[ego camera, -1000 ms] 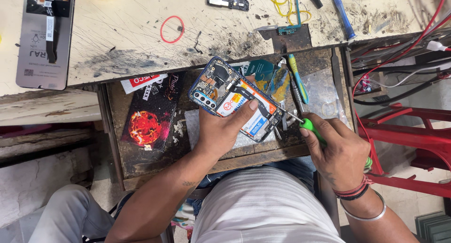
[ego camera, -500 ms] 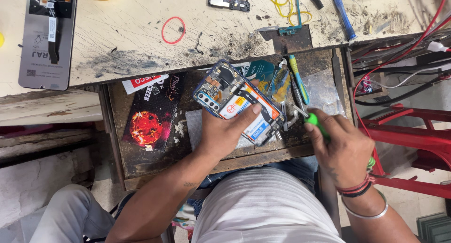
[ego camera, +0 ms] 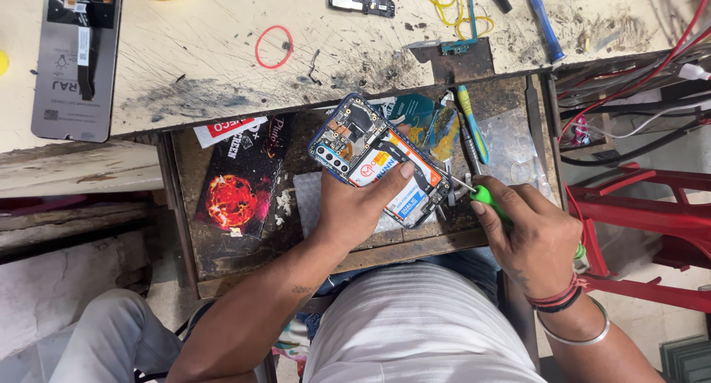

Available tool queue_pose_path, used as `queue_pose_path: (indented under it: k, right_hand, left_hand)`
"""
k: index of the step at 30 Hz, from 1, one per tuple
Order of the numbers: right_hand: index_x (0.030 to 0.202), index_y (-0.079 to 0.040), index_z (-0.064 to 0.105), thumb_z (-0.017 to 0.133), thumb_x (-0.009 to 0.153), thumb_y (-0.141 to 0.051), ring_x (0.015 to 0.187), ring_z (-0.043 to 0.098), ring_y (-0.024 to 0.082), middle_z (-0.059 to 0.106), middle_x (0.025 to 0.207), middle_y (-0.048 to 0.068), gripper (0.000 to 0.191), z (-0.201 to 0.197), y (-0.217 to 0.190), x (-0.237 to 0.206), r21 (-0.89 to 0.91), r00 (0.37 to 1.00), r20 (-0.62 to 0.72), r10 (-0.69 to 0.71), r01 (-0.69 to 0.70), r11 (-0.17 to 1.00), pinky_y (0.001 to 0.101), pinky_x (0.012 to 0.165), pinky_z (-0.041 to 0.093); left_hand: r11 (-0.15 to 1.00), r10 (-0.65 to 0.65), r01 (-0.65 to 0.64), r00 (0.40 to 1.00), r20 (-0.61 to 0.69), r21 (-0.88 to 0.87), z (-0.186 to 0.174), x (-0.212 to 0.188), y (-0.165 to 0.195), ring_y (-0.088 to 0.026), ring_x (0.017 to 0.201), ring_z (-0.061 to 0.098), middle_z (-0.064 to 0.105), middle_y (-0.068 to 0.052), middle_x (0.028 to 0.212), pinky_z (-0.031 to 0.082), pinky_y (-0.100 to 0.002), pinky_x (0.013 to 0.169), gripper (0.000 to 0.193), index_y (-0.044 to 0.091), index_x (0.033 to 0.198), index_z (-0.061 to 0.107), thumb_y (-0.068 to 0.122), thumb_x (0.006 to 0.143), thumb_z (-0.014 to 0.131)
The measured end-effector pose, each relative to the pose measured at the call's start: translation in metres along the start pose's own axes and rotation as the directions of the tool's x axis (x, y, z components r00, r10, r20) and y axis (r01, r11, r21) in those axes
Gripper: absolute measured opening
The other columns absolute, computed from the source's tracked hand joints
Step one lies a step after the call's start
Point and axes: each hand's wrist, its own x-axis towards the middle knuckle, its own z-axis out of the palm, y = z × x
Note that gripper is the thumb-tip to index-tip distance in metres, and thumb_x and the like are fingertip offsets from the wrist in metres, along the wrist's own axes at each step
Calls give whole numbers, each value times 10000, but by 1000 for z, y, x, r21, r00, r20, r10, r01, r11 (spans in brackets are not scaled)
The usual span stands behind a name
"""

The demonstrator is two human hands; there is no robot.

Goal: The person uses a green-handled screwdriver to remove screws from the back of a smartphone, then flips the device to access the interior and continues unscrewing components near the battery and camera module. The person handles the phone and screwdriver throughout the clip.

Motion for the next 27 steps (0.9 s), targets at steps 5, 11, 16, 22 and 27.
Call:
queue_pose_path:
  k: [5,11,16,22,27]
  right_hand:
    - [1215,-174,764,784,935,-250,654,655,221,685,841,49,290,0,0,0,-9,1000,5,9,-9,1000,354,576,491]
    - [1214,-176,765,781,935,-263,657,660,216,692,851,47,293,1,0,0,-4,1000,6,19,-19,1000,347,568,491]
    - [1222,-168,765,775,943,-265,678,669,223,695,866,56,296,2,0,0,2,1000,4,16,-16,1000,349,583,500]
    - [1223,-160,764,777,942,-271,686,672,228,693,867,59,303,3,0,1,1,1000,1,19,-19,1000,350,590,506]
    - [1223,-166,767,780,936,-274,668,662,226,682,842,54,307,3,0,2,-7,1000,9,28,-28,1000,355,578,500]
  left_hand:
    - [1000,2,-2,1000,1,16,0,0,-1,-118,1130,656,702,-96,1262,546,-307,1013,430,-48,1345,610,75,961,760]
    - [1000,0,0,1000,6,15,0,0,0,-120,1122,661,706,-104,1257,550,-308,1001,424,-48,1342,611,77,964,757]
    - [1000,2,-2,1000,10,18,1,-1,-1,-119,1136,659,704,-104,1270,550,-305,1003,418,-41,1343,607,71,968,751]
    - [999,4,-5,1000,19,37,0,-1,0,-121,1126,656,701,-111,1269,553,-304,994,430,-37,1356,601,72,970,755]
    - [1000,11,-12,1000,25,20,0,-1,-1,-128,1159,652,694,-117,1300,550,-312,1021,444,-36,1358,583,71,964,757]
